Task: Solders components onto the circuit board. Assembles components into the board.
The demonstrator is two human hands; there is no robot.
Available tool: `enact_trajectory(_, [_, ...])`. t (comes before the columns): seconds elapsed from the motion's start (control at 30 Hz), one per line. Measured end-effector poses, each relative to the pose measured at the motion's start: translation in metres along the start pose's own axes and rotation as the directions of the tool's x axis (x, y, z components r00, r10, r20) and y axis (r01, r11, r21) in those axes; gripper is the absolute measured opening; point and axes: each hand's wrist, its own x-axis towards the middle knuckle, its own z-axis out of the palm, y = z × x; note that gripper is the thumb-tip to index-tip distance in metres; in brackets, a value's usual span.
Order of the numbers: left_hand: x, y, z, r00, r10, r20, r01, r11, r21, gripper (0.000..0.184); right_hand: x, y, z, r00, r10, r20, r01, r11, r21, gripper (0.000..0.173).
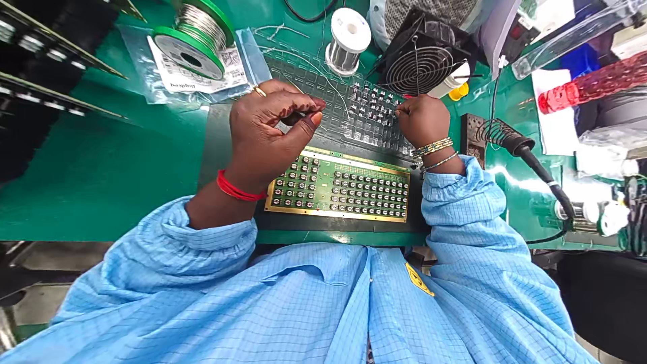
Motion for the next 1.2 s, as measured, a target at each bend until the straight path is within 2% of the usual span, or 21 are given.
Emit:
enact_trajectory(0.17, [-0.003,0.007,-0.002,0.999,-0.045,0.017,0.045,0.998,0.039,0.015,0.007,0.003,-0.010,0.989,-0.125,0.080,0.128,0.991,-0.035,0.024])
enact_trajectory(0.23, [-0.001,0.003,0.000,1.000,-0.019,-0.001,0.019,1.000,0.022,0.016,0.008,0.006,-0.011,0.983,-0.156,0.094,0.160,0.987,-0.027,0.023])
enact_trajectory(0.43, [-0.001,0.003,0.000,1.000,-0.028,0.009,0.027,0.999,0.046,0.017,0.015,0.014,-0.008,0.978,-0.128,0.164,0.127,0.992,0.018,0.024])
enact_trajectory(0.5, [-0.001,0.000,0.000,1.000,-0.015,-0.003,0.015,0.999,0.044,0.018,0.015,0.019,-0.010,0.985,-0.119,0.126,0.108,0.990,0.092,0.025])
enact_trajectory(0.57, [0.000,-0.001,0.000,1.000,-0.015,-0.001,0.015,0.999,0.032,0.018,0.014,0.029,-0.011,0.994,-0.093,0.054,0.072,0.949,0.307,0.024])
enact_trajectory(0.6, [0.000,-0.001,0.000,1.000,-0.013,0.001,0.013,1.000,0.027,0.018,0.014,0.033,-0.010,0.999,-0.039,0.017,0.026,0.880,0.474,0.020])
enact_trajectory(0.63, [0.000,-0.001,0.000,1.000,-0.011,0.005,0.011,1.000,0.025,0.018,0.013,0.035,-0.010,0.999,0.032,0.019,-0.036,0.749,0.661,0.013])
enact_trajectory(0.7, [0.000,0.000,0.000,1.000,-0.014,0.010,0.014,1.000,0.019,0.018,0.010,0.039,-0.010,0.986,0.103,0.133,-0.161,0.356,0.920,0.016])
enact_trajectory(0.73, [0.001,0.000,0.001,1.000,-0.016,0.011,0.016,1.000,0.017,0.018,0.010,0.040,-0.011,0.977,0.101,0.186,-0.203,0.203,0.958,0.020])
enact_trajectory(0.77, [0.001,0.000,0.001,1.000,-0.019,0.011,0.019,1.000,0.013,0.018,0.010,0.040,-0.011,0.969,0.111,0.218,-0.230,0.111,0.967,0.023])
enact_trajectory(0.8, [0.001,0.001,0.001,1.000,-0.021,0.012,0.021,1.000,0.011,0.017,0.012,0.039,-0.009,0.963,0.133,0.236,-0.250,0.097,0.963,0.025])
enact_trajectory(0.83, [0.001,0.001,0.001,1.000,-0.021,0.011,0.020,1.000,0.011,0.017,0.014,0.038,-0.007,0.959,0.158,0.235,-0.260,0.158,0.953,0.026])
enact_trajectory(0.9, [0.000,0.000,0.000,1.000,-0.016,0.011,0.016,1.000,0.020,0.018,0.018,0.033,0.000,0.970,0.196,0.142,-0.217,0.445,0.869,0.018])
enact_trajectory(0.93, [0.000,0.000,0.001,1.000,-0.015,0.008,0.015,1.000,0.026,0.017,0.021,0.032,0.004,0.983,0.173,0.062,-0.158,0.623,0.766,0.012])
enact_trajectory(0.97, [-0.001,0.002,0.000,1.000,-0.021,0.010,0.020,0.999,0.034,0.017,0.024,0.031,0.005,0.991,0.137,0.006,-0.110,0.761,0.640,0.013])
enact_trajectory(1.0, [-0.002,0.004,0.000,0.999,-0.032,0.017,0.032,0.999,0.044,0.017,0.026,0.029,0.004,0.994,0.105,-0.014,-0.082,0.849,0.522,0.017])
enact_trajectory(1.1, [0.000,0.001,0.001,1.000,-0.019,-0.003,0.019,1.000,0.018,0.017,0.029,0.016,-0.002,0.996,0.086,0.022,-0.089,0.956,0.278,0.023])
enact_trajectory(1.2, [0.000,0.001,0.000,1.000,-0.012,-0.005,0.012,1.000,0.020,0.017,0.030,0.004,-0.011,0.992,0.106,0.074,-0.116,0.982,0.149,0.024])
